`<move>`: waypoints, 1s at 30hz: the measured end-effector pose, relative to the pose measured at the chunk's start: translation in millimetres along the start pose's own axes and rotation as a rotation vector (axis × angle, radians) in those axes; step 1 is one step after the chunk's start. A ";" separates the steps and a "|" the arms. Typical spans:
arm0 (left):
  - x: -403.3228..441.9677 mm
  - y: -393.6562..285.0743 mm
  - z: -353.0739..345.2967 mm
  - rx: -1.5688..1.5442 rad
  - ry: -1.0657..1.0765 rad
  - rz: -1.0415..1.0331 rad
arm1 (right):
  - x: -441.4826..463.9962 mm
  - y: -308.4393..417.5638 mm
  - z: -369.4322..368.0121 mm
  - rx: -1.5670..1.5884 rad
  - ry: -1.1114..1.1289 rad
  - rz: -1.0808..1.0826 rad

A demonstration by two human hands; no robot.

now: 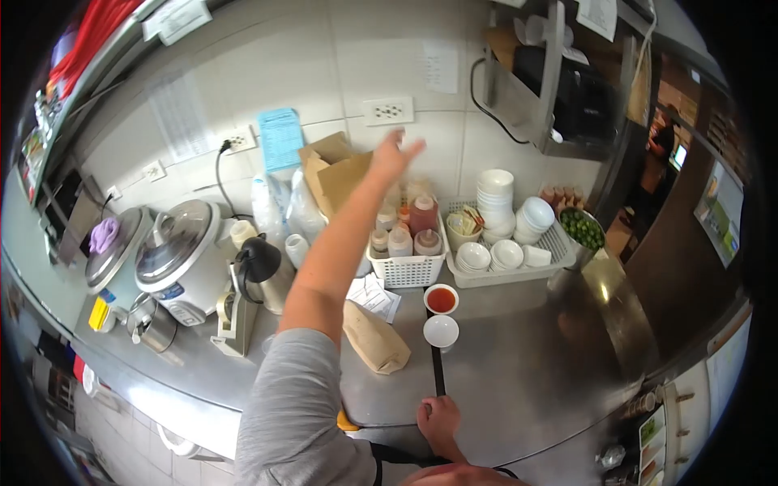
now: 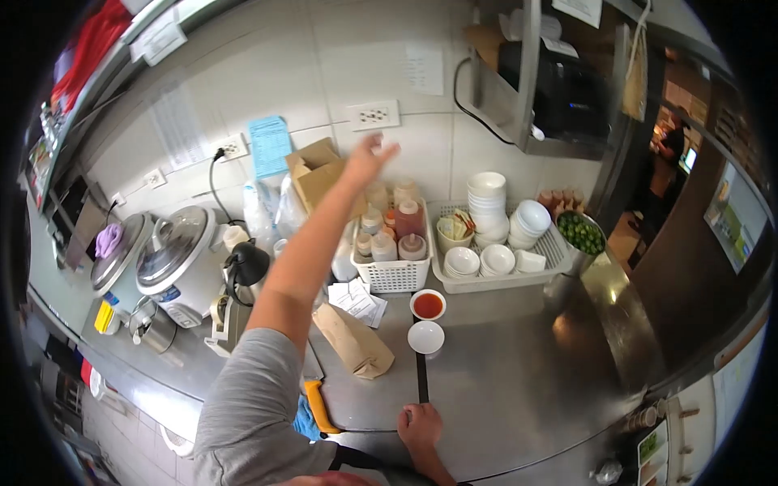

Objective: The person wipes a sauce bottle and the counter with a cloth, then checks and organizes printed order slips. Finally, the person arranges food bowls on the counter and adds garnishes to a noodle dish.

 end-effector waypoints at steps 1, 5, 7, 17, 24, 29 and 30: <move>29.5 -10.6 31.4 -0.264 -0.045 0.054 | -0.3 0.8 -0.1 -0.005 -0.004 0.010; 110.5 -49.0 197.5 -0.870 -0.333 0.168 | -6.8 -6.2 -2.9 0.014 -0.033 0.043; 121.2 -74.1 271.2 -1.020 -0.542 0.178 | -7.9 -6.5 -2.3 -0.002 -0.032 0.030; 74.6 -90.0 155.6 -0.729 0.237 0.478 | 0.2 -18.8 -10.4 -0.043 0.265 -0.162; -25.7 -249.1 -36.6 -0.220 0.483 -0.325 | 98.3 -141.5 54.6 -0.301 0.247 -0.666; 3.2 -318.7 -93.1 -0.199 0.067 -0.517 | 120.3 -213.8 87.3 -0.397 -0.059 -0.722; 13.8 -324.7 -101.7 -0.234 -0.075 -0.610 | 121.5 -210.5 89.6 -0.443 -0.047 -0.705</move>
Point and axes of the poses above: each hand's wrist, its own x-axis towards the middle knuckle, its own z-axis out of the back of the hand, y = z × x, the point moved 6 cm from there along x, towards the middle knuckle, and after that the axes turned 10 degrees about -y, right-handed, at the moved point
